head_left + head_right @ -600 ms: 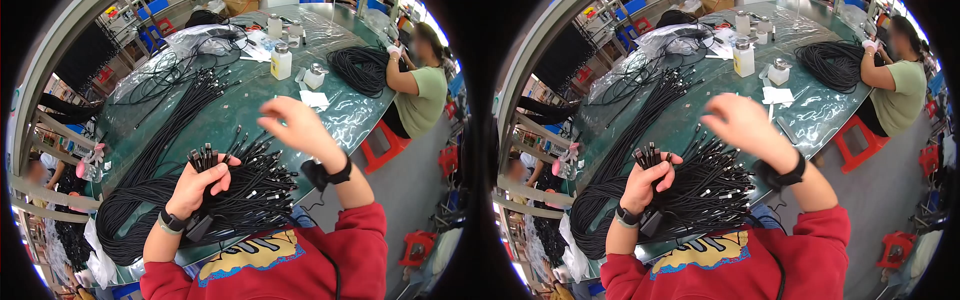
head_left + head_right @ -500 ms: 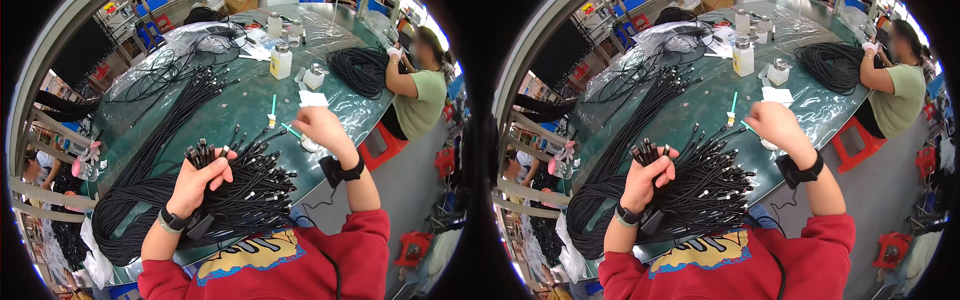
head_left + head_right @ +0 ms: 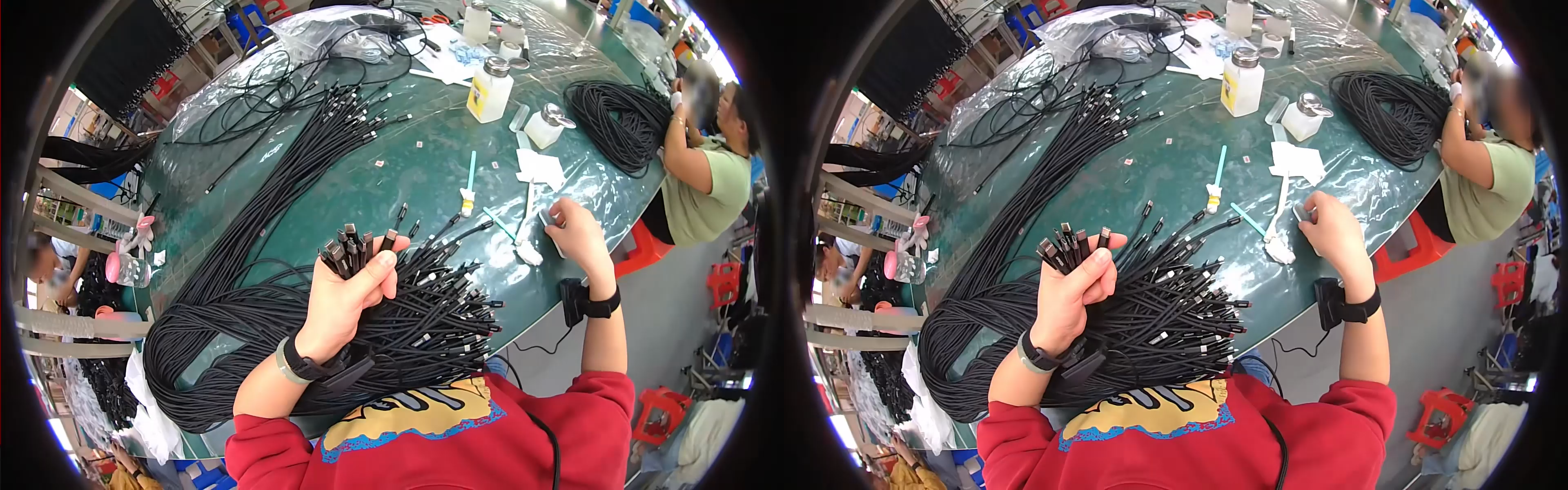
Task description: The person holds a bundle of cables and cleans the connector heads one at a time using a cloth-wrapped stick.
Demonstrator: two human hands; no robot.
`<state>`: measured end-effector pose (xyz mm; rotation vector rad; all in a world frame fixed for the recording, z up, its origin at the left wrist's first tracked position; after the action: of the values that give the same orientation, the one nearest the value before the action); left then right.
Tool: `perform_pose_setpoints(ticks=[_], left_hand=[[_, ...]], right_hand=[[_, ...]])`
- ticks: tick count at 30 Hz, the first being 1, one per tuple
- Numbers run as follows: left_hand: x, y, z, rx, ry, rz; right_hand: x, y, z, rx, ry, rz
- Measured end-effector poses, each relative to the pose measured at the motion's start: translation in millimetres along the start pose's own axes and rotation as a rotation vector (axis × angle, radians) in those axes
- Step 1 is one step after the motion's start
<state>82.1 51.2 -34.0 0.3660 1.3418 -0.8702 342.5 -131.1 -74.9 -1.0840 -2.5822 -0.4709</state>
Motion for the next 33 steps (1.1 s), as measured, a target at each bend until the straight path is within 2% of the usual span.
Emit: perform_pose_setpoints(ticks=[4, 9, 11, 13, 15, 17, 22, 26, 29, 33], left_hand=[[1.1, 5.2, -0.6, -0.007, -0.008, -0.015], [3.1, 3.1, -4.0, -0.012, 0.076, 0.068], [2.9, 1.4, -3.5, 0.002, 0.062, 0.049], [3.0, -3.4, -0.1, 0.051, 0.058, 0.011], [3.6, -7.2, 0.9, 0.050, 0.067, -0.008], [1.7, -9.0, -0.8, 0.034, 0.083, -0.006], [0.6, -14.1, -5.1, 0.059, 0.104, 0.003], [-3.6, -14.5, -5.3, 0.053, 0.130, 0.025], [-6.1, -16.1, -5.2, 0.059, 0.271, 0.076], [3.6, -19.6, 1.4, 0.119, 0.502, 0.125]], right_hand=[[-10.5, 2.5, 6.6, 0.115, 0.122, 0.141], [4.8, 5.2, 4.1, 0.094, 0.008, 0.076], [45.8, 0.3, -13.8, -0.009, 0.510, 0.102], [102.2, -15.2, -26.1, 0.019, 0.791, -0.072], [148.4, -30.2, -24.2, 0.097, 0.917, -0.327], [176.2, -33.9, -20.2, 0.144, 0.932, -0.433], [195.1, -38.6, -4.4, 0.203, 0.983, -0.453], [199.8, -40.1, -3.0, 0.143, 0.952, -0.452], [206.4, -34.2, -2.3, 0.112, 0.890, -0.506], [214.5, -21.5, 3.2, 0.085, 0.941, -0.444]])
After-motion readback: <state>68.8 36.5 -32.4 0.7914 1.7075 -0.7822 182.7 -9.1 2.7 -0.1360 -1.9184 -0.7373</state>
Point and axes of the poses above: each hand's wrist, its own y-axis towards the middle knuckle, its own z-axis out of the palm, x = y × z, the point moved 6 cm from there along y, towards the middle knuckle, and after that the axes turned 7 degrees about -x, right-handed, at the moved point
